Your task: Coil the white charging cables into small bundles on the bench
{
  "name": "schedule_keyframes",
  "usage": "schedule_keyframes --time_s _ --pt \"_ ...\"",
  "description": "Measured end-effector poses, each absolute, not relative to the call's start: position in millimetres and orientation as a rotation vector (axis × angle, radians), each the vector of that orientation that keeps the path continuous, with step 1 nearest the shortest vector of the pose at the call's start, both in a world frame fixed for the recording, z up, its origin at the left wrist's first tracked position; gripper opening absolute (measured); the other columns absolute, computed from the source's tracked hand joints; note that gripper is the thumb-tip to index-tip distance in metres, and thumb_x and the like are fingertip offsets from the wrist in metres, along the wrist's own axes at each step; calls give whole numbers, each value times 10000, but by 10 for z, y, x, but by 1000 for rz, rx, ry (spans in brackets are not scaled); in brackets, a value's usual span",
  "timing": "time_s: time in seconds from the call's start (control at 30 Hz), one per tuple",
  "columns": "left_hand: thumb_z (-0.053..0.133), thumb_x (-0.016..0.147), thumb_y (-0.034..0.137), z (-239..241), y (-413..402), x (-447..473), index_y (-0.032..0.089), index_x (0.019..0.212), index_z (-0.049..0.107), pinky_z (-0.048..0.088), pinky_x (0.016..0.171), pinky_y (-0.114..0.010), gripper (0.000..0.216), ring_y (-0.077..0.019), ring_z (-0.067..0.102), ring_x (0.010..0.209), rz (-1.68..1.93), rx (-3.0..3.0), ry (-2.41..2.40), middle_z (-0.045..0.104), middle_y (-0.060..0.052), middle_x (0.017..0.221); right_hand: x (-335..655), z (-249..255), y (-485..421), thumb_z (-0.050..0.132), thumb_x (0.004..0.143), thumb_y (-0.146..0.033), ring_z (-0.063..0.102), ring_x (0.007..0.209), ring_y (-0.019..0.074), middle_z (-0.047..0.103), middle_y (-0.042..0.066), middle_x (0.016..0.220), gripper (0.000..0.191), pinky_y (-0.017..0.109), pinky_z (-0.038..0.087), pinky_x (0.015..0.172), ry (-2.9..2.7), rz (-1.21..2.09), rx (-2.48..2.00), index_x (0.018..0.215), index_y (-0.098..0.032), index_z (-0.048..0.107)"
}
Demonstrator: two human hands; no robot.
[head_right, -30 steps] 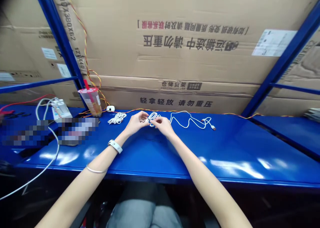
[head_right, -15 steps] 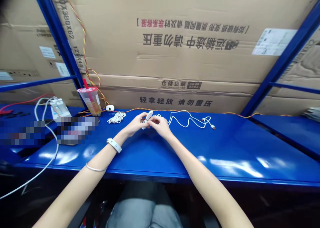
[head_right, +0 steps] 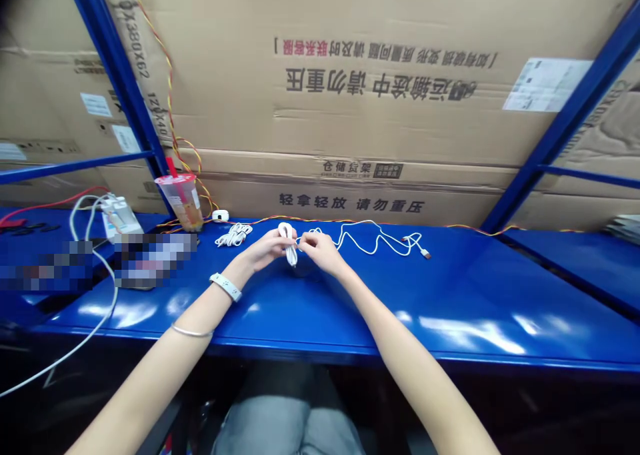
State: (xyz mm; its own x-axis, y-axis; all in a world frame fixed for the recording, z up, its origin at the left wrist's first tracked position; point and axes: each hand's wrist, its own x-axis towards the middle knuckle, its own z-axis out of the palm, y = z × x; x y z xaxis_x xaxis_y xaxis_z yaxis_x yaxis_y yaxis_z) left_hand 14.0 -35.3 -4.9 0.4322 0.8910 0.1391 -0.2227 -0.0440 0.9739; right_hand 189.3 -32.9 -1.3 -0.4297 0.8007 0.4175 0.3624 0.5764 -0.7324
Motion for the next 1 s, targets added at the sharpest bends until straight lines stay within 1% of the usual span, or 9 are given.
schedule_keyframes --time_s 0.17,0.33,0.4,0.47,0.53,0.6,0.67,0.87,1.0 --pt "737 673 277 -42 -346 124 166 742 476 399 541 -186 291 -58 471 578 1062 1280 700 471 43 682 1922 23 -318 449 725 -242 397 566 117 447 -23 538 191 249 298 569 -2039 649 -949 544 -181 450" --pt "736 675 259 0 -367 159 162 740 456 510 708 -295 304 -91 556 658 1088 1263 688 508 33 701 1933 37 -310 446 717 -240 395 585 117 455 -16 560 181 244 289 565 -2064 583 -951 550 -174 469" --pt "740 670 253 11 -371 169 164 771 450 521 673 -295 319 -102 571 661 1095 1264 674 512 32 707 1949 56 -312 445 721 -245 392 584 116 450 -16 559 187 243 289 562 -2061 574 -958 550 -174 468" --pt "740 675 255 11 -360 163 171 805 438 466 526 -216 339 -72 533 571 1108 1266 656 485 48 685 1978 79 -312 448 726 -250 382 567 110 437 -20 547 193 244 289 555 -2040 573 -974 549 -174 465" --pt "740 686 256 2 -340 141 182 808 413 331 407 -150 356 -27 443 472 1141 1261 609 430 72 648 2015 98 -304 454 728 -255 374 543 105 428 -25 529 198 245 289 544 -2006 583 -988 546 -176 458" --pt "742 696 257 -8 -319 114 189 794 392 226 373 -132 370 0 361 425 1162 1258 570 372 90 614 2048 106 -288 458 730 -258 376 524 103 434 -27 515 199 245 293 533 -1978 610 -988 547 -179 459" --pt "744 703 274 -15 -306 93 189 789 392 198 377 -131 372 7 326 416 1158 1267 564 343 96 596 2075 110 -270 464 723 -252 385 513 105 443 -29 507 187 247 300 525 -1957 638 -986 550 -180 468" --pt "753 683 312 -3 -298 44 169 823 468 250 396 -155 348 -29 423 463 1170 1401 745 470 53 596 2169 167 -256 490 716 -263 411 519 111 468 -27 528 157 249 327 530 -1887 759 -976 580 -185 493" --pt "759 654 305 -3 -294 7 168 827 479 312 417 -169 357 -57 503 507 1202 1508 844 571 15 679 2237 205 -259 517 735 -292 420 531 111 480 -28 543 158 250 339 547 -1963 863 -936 621 -183 518"
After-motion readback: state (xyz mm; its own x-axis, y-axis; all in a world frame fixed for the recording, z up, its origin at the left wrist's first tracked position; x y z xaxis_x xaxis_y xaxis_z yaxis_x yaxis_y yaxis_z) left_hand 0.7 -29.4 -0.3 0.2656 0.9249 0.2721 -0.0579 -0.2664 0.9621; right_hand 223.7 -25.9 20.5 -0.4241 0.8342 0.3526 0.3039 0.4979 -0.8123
